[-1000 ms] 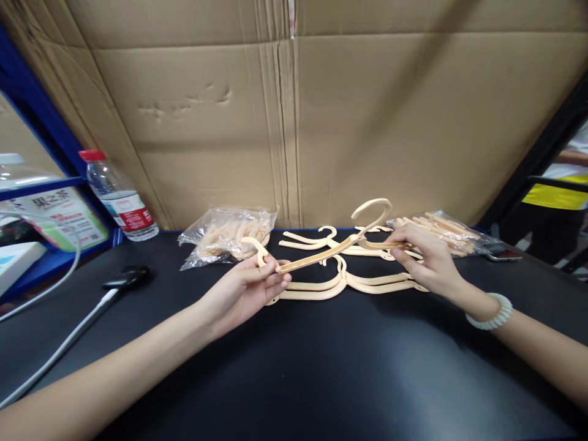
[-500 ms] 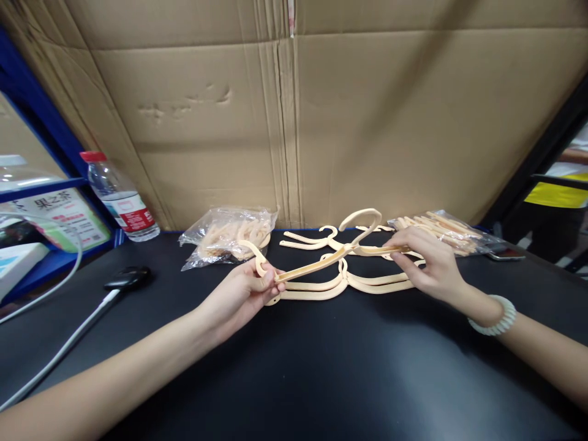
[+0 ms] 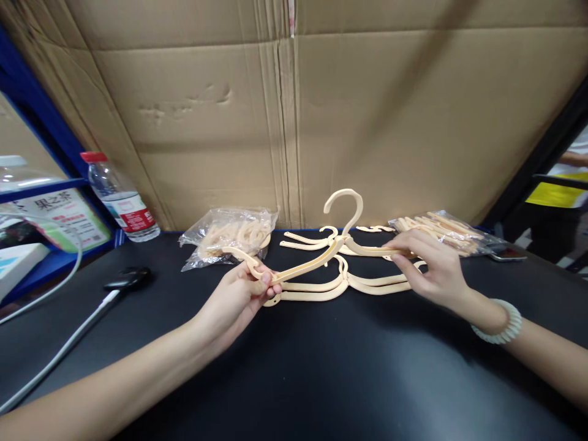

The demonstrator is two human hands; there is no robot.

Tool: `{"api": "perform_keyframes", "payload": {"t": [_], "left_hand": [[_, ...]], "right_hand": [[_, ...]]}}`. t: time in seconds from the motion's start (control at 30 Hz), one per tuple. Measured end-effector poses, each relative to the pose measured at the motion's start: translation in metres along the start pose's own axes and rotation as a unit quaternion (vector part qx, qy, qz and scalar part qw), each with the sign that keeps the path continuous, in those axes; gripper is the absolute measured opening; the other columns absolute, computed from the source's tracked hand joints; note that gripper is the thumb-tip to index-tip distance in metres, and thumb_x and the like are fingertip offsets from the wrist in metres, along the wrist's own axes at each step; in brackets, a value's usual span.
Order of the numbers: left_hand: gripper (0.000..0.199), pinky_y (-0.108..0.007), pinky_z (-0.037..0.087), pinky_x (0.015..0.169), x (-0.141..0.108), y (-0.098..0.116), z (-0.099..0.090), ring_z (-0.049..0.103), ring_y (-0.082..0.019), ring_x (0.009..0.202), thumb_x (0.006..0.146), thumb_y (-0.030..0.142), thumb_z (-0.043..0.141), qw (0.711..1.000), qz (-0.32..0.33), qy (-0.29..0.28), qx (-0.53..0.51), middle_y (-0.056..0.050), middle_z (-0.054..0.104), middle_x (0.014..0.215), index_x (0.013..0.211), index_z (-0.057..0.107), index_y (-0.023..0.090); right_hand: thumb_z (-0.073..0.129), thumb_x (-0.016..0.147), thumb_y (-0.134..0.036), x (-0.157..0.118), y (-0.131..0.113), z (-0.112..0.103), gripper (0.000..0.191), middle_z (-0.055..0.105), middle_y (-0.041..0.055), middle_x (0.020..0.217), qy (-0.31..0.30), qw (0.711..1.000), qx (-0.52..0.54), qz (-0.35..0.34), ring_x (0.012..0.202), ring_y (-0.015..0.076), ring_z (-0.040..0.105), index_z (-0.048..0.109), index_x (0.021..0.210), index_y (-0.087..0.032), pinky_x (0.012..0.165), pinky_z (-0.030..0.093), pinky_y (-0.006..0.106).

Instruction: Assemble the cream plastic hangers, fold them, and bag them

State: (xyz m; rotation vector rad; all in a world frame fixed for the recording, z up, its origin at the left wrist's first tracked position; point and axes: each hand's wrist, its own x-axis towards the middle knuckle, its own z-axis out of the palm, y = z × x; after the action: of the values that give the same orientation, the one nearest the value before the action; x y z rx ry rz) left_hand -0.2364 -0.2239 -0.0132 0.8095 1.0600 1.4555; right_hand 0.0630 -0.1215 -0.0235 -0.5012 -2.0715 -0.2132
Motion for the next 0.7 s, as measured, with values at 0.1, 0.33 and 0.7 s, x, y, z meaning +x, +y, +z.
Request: {"api": "perform_keyframes", "payload": {"t": [0.1,0.33,0.7], "left_hand": [[0.020,-0.015,0.049,0.052,-0.001,0.000,0.003,0.058,-0.010,0.054,0.057,-0.005,0.063,0.999,0.006,0.034,-0.002,0.000,0.061,0.056,0.059,0.056,0.014],[0.024,-0.015,0.054,0.055,0.002,0.001,0.004,0.061,-0.010,0.054,0.063,-0.011,0.053,0.998,0.014,0.068,-0.010,-0.001,0.061,0.057,0.057,0.056,0.012],[0.026,-0.017,0.060,0.074,0.007,-0.008,0.003,0.074,-0.017,0.082,0.085,-0.008,0.051,0.993,-0.041,0.098,-0.050,-0.010,0.070,0.082,0.067,0.058,0.010]], "right_hand": [[0.052,0.087,-0.009,0.001,-0.003,0.000,0.017,0.065,0.0075,0.085,0.006,1.000,-0.012,-0.008,0.072,0.0188,0.061,0.062,0.095,-0.020,0.061,0.049,0.032],[0.053,0.086,-0.009,0.001,-0.007,0.000,0.018,0.065,0.0074,0.085,0.012,0.999,-0.031,-0.018,0.074,0.0197,0.062,0.062,0.097,-0.020,0.066,0.050,0.035],[0.049,0.090,-0.023,0.007,0.002,-0.012,0.013,0.063,0.0047,0.077,-0.153,0.981,0.004,0.116,0.067,0.0173,0.055,0.061,0.089,-0.018,0.060,0.043,0.030]]}}
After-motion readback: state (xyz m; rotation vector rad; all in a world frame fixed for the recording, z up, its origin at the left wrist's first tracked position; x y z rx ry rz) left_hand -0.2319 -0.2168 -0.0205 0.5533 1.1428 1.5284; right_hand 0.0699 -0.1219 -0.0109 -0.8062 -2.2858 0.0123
